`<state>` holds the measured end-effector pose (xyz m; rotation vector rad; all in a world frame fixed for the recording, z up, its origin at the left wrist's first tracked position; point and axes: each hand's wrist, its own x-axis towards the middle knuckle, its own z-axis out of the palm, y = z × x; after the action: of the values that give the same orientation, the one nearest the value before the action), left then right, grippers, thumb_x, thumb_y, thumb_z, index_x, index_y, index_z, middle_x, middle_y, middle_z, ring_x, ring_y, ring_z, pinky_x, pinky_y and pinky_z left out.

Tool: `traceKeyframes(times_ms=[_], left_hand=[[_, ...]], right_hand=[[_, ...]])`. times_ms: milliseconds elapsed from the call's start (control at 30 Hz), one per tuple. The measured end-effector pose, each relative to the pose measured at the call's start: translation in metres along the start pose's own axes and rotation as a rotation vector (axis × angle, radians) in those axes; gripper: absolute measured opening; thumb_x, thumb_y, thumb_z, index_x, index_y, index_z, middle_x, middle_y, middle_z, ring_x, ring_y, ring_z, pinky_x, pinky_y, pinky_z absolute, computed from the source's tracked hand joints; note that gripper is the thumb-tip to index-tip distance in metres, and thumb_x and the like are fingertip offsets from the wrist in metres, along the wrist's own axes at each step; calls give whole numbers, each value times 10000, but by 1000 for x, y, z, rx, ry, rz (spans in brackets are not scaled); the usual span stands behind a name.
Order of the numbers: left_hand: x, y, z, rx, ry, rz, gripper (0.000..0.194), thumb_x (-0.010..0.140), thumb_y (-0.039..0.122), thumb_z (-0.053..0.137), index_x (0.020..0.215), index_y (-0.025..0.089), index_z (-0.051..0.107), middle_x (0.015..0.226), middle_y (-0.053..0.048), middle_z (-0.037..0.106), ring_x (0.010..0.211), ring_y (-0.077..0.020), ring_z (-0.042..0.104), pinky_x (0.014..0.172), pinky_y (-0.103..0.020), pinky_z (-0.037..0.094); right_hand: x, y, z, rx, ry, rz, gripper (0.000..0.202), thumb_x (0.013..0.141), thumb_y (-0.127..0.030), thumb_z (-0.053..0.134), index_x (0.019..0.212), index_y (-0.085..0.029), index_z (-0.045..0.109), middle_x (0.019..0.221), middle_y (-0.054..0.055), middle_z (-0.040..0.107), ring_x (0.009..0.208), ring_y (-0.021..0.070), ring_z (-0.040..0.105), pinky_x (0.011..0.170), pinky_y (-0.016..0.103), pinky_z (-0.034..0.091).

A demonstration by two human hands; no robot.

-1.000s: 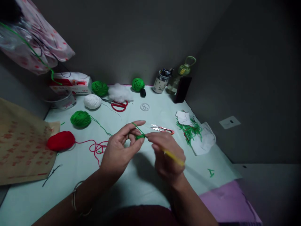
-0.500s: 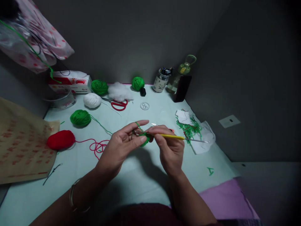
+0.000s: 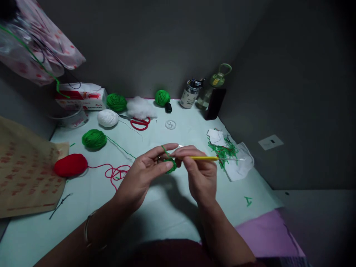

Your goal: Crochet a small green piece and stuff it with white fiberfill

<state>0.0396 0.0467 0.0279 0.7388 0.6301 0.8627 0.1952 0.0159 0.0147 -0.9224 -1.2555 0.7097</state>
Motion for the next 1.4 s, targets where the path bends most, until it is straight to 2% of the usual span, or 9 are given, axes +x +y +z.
traceKeyframes(times_ms=[133,400,533,667,833,1000,1133,1300,1400], left_hand=[[-2,1,0,129,-3,18,311,892,274,707,1200,290,749,1001,-26,726,1012,-182,618,946,-293,426],[-3,7,-6,251,48,58,312,849,262,733,1159,283,766,892,-10,606,855,-159,537,798,-272,411],[-4,8,-6,358,75,91,316,866,259,720,1179,291,751,881,1,601,857,-157,542,816,-276,406],[-5,2,-1,506,211,228,382,832,198,755,1205,276,735,840,18,586,828,-143,513,854,-264,399],[-2,-3,1,29,43,-29,541,822,246,776,1347,231,644,783,19,600,715,-110,508,719,-227,420],[-1,3,-3,-59,26,-74,409,822,209,768,1228,190,728,814,-8,627,734,-102,528,758,-221,433],[-3,0,-4,98,14,8,419,816,225,793,1230,246,731,938,-17,668,849,-121,550,817,-227,429],[-2,-6,-1,66,91,78,473,809,201,800,1267,272,707,851,19,614,780,-100,519,758,-203,420],[0,-2,1,-111,35,-67,421,801,207,790,1219,198,737,741,29,551,624,-69,415,642,-178,398]], right_hand=[[-1,4,-1,37,26,71,153,974,-270,596,991,-245,746,898,24,729,735,138,639,668,303,534],[2,3,-6,215,-12,158,191,1009,-315,532,960,-212,685,871,28,734,687,126,665,681,305,579],[-1,-4,-5,-4,-26,35,205,1025,-227,486,999,-217,689,920,30,727,726,131,691,706,318,589],[-9,-5,-1,-478,-106,-335,274,989,-119,502,1169,-248,663,971,45,733,855,172,704,767,355,598],[-16,0,0,-755,-54,-531,358,933,-113,615,1242,-284,671,1075,66,725,974,212,695,805,380,603],[-4,-5,-3,-198,74,-228,240,994,-181,500,1022,-267,722,851,35,709,791,192,658,629,350,563],[1,-3,0,-88,-6,-103,195,992,-222,537,981,-260,729,901,32,725,845,186,667,678,348,567],[-10,3,3,-461,-40,-359,347,937,-97,607,1202,-301,700,1020,42,731,899,185,683,763,369,591],[-12,3,1,-601,-52,-488,412,919,-101,631,1267,-318,673,1071,51,727,937,203,691,774,384,598]])
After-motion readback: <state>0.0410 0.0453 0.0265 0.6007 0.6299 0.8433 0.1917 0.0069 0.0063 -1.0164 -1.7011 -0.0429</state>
